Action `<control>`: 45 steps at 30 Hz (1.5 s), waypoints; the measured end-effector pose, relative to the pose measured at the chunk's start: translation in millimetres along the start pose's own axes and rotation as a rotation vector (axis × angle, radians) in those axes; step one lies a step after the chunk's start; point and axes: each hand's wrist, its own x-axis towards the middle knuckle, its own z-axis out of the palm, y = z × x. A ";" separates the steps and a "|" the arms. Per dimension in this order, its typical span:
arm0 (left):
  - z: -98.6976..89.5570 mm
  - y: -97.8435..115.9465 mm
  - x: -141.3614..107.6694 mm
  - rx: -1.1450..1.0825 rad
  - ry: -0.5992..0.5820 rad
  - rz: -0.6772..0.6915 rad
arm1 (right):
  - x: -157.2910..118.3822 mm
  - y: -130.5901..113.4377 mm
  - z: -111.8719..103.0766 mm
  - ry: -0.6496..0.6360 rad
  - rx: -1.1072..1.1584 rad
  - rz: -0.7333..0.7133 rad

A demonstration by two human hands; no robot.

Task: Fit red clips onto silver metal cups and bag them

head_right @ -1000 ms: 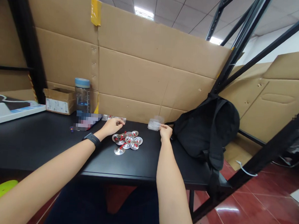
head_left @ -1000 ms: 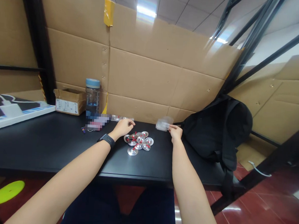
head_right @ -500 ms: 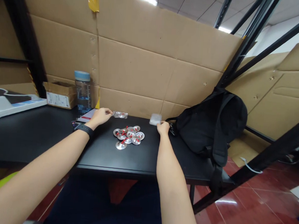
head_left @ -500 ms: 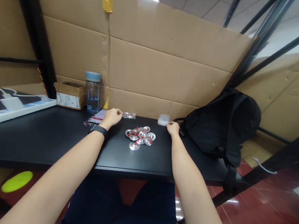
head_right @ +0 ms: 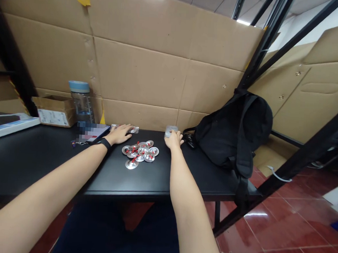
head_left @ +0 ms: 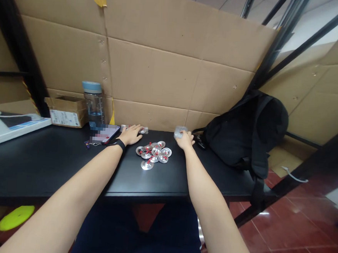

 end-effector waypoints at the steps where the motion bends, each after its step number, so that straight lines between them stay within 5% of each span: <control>1: 1.5 1.0 3.1 0.008 0.002 0.010 | -1.0 -2.9 0.6 -0.009 0.003 -0.008; 10: -10.1 15.0 -4.6 0.038 0.125 -0.049 | -9.6 -21.1 -0.1 -0.014 0.097 -0.099; 15: -40.7 44.3 -21.4 -0.272 0.368 -0.009 | -19.6 -45.0 -1.8 -0.066 0.517 -0.420; 19: -62.7 75.6 -36.9 -0.502 0.440 0.087 | -28.8 -66.3 0.0 -0.167 0.860 -0.481; 23: -68.1 90.7 -45.4 -0.532 0.447 0.172 | -32.3 -71.3 -0.7 -0.244 0.968 -0.474; 28: -58.3 84.8 -41.9 -0.582 0.393 0.206 | -37.1 -65.5 -8.7 -0.328 1.033 -0.377; 36: -46.9 78.0 -36.0 -0.916 0.331 0.053 | -42.0 -61.5 -7.8 -0.469 1.018 -0.451; 41: -40.4 79.6 -42.8 -1.104 0.118 0.224 | -37.0 -55.4 -5.7 -0.472 1.098 -0.408; 45: -34.3 81.9 -41.1 -1.073 0.180 0.328 | -33.6 -53.0 -7.4 -0.454 1.123 -0.363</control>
